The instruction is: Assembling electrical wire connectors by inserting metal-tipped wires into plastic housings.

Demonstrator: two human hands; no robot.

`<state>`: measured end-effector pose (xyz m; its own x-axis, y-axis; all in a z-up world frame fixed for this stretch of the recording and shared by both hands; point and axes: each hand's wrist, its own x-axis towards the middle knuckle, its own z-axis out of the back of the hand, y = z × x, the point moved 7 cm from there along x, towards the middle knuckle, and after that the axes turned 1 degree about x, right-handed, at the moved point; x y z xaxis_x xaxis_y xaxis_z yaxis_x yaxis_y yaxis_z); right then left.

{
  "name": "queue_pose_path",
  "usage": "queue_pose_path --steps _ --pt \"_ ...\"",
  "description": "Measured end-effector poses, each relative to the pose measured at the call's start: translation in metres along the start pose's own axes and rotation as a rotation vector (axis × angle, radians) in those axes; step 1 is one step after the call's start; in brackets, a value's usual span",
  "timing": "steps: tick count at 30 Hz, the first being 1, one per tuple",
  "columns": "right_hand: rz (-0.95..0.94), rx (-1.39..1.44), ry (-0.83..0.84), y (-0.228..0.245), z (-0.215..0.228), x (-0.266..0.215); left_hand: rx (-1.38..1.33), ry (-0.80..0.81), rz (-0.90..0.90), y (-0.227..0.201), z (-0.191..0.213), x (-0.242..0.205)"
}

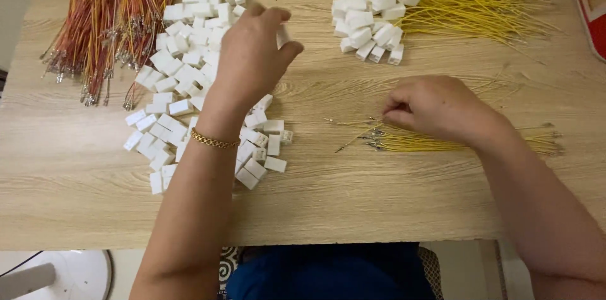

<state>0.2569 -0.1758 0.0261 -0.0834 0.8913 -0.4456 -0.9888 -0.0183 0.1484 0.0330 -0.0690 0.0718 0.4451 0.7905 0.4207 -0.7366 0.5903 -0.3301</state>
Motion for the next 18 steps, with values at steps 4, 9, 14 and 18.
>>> queue_pose_path --steps 4,9,14,18 --pt "-0.020 0.046 0.005 -0.001 -0.009 -0.004 -0.426 0.016 0.081 -0.030 0.015 0.010" --pt "0.454 0.058 -0.307 0.040 -0.011 -0.010 -0.976 0.020 0.166 -0.043 -0.002 0.021" --pt "0.745 -0.040 -0.593 0.063 -0.017 -0.018 -1.449 0.028 0.289 -0.039 -0.030 0.029" --pt "0.639 -0.152 -0.486 0.052 -0.036 0.005 -1.874 0.056 0.373 -0.028 -0.054 0.032"
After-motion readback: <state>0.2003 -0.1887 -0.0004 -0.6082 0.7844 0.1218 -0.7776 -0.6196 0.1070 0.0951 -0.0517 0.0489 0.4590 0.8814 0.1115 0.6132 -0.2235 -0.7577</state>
